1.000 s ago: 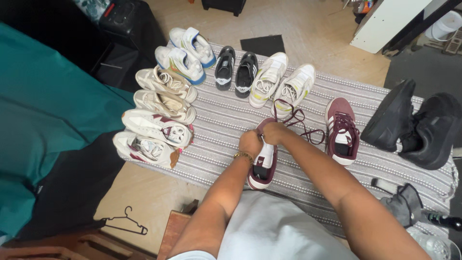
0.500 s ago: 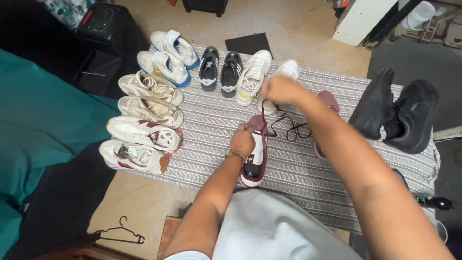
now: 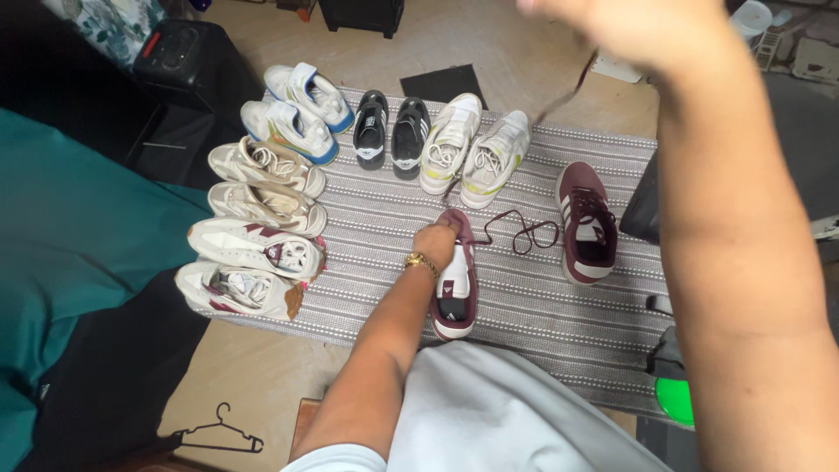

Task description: The person unlaces a white sneaker and then a maroon sneaker, removing the laces completely. They then re-lace both shoes by threading the laces through the eyelets and tying them. The shoes remain on the table throughout the process.

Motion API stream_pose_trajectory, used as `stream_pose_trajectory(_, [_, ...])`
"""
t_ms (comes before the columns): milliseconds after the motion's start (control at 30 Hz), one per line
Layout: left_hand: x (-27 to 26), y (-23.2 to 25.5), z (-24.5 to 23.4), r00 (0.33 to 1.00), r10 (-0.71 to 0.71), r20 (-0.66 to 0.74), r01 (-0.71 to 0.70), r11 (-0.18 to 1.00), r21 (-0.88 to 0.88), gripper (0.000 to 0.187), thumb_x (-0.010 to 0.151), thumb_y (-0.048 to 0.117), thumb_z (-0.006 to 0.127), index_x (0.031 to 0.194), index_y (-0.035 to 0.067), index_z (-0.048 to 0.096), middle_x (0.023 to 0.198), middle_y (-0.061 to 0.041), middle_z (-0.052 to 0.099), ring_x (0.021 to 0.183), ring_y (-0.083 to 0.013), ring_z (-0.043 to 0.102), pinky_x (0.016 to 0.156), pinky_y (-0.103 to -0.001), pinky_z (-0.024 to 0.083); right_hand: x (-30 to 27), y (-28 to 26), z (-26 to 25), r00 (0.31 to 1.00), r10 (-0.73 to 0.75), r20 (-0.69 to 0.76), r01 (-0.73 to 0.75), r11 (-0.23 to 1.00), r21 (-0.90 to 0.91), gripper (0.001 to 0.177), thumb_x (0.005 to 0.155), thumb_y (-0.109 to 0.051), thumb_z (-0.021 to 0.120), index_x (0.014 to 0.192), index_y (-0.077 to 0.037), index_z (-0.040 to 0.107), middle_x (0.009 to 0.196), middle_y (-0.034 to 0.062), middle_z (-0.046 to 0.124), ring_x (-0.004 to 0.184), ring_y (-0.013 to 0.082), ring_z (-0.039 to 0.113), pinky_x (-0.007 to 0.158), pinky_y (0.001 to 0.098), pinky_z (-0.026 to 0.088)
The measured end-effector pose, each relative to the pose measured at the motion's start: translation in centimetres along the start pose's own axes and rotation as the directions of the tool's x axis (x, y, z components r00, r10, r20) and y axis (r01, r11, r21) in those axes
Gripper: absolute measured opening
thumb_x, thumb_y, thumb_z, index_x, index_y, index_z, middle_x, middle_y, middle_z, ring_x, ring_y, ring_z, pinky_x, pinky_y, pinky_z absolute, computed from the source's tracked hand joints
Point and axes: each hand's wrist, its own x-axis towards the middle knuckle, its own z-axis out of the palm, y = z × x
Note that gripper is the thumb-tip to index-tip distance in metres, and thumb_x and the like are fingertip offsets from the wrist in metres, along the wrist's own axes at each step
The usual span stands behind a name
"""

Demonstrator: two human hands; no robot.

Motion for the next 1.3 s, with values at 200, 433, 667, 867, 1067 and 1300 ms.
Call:
stream_pose_trajectory(200, [-0.8, -1.9, -0.6, 0.993, -0.118, -0.030, 0.115, 0.989, -0.092, 0.032, 0.083, 0.002, 0.061, 0.112, 0.011, 0.069, 0.120, -0.020, 0.065, 0.101, -0.0373, 0.070, 0.086, -0.047, 0.057, -1.1, 4.2, 9.8, 0.962, 0.128, 0.240, -0.138, 0.990, 0.028, 0.018, 0.093, -0.012, 0.059, 0.100, -0.009, 0.076, 0.091, 0.0079, 0.077, 0.083, 0.0212, 0.071, 0.079, 0.0370, 0.056])
stream_pose_trajectory(433, [-4.1, -0.9, -1.8, 0.976, -0.093, -0.199, 0.057, 0.982, -0.180, 0.031, 0.079, 0.001, 0.061, 0.103, 0.014, 0.076, 0.113, -0.010, 0.065, 0.109, -0.0298, 0.063, 0.093, -0.042, 0.051, -6.1, 10.0, 26.4, 0.877, 0.408, 0.255, -0.256, 0.845, -0.470, 0.027, 0.084, -0.027, 0.071, 0.108, -0.015, 0.074, 0.106, 0.0171, 0.070, 0.102, 0.0375, 0.069, 0.086, 0.0515, 0.054])
stream_pose_trajectory(667, [-4.1, -1.0, -0.9, 0.972, -0.072, -0.222, 0.032, 0.983, -0.181, 0.016, 0.088, 0.010, 0.066, 0.098, 0.012, 0.077, 0.111, -0.008, 0.066, 0.108, -0.0296, 0.063, 0.096, -0.041, 0.052, -11.6, 9.1, 35.3, 0.827, 0.462, 0.322, -0.362, 0.874, -0.324, 0.044, 0.081, -0.029, 0.073, 0.119, -0.009, 0.063, 0.121, 0.0140, 0.066, 0.113, 0.0343, 0.064, 0.091, 0.0502, 0.053])
stream_pose_trajectory(867, [-2.9, -1.6, -0.3, 0.977, -0.035, -0.210, -0.021, 0.966, -0.259, 0.027, 0.076, 0.016, 0.075, 0.095, -0.003, 0.071, 0.108, -0.022, 0.063, 0.103, -0.0382, 0.062, 0.089, -0.045, 0.051, -12.3, 10.5, 35.3, 0.847, 0.405, 0.345, -0.338, 0.910, -0.239, 0.049, 0.083, -0.033, 0.072, 0.131, -0.023, 0.065, 0.124, 0.0072, 0.066, 0.115, 0.0291, 0.064, 0.094, 0.0439, 0.054])
stream_pose_trajectory(1067, [-3.9, -3.7, -0.8, 0.942, -0.229, -0.247, 0.103, 0.893, -0.438, 0.019, 0.075, 0.019, 0.073, 0.079, 0.000, 0.072, 0.095, -0.017, 0.071, 0.088, -0.0329, 0.069, 0.085, -0.040, 0.056, -13.2, 10.1, 34.7, 0.814, 0.464, 0.349, -0.463, 0.882, -0.090, 0.050, 0.089, -0.034, 0.067, 0.137, -0.023, 0.062, 0.123, 0.0081, 0.072, 0.113, 0.0285, 0.069, 0.097, 0.0419, 0.054])
stream_pose_trajectory(1300, [-3.8, -4.9, 2.5, 0.833, -0.528, 0.163, 0.303, 0.191, -0.933, 0.036, 0.099, 0.037, 0.058, 0.082, 0.006, 0.066, 0.082, -0.009, 0.065, 0.076, -0.0227, 0.063, 0.079, -0.038, 0.054, -13.6, 9.0, 34.7, 0.823, 0.485, 0.295, -0.478, 0.873, -0.100, 0.044, 0.090, -0.028, 0.064, 0.134, -0.021, 0.064, 0.129, 0.0115, 0.068, 0.115, 0.0326, 0.066, 0.096, 0.0457, 0.052])
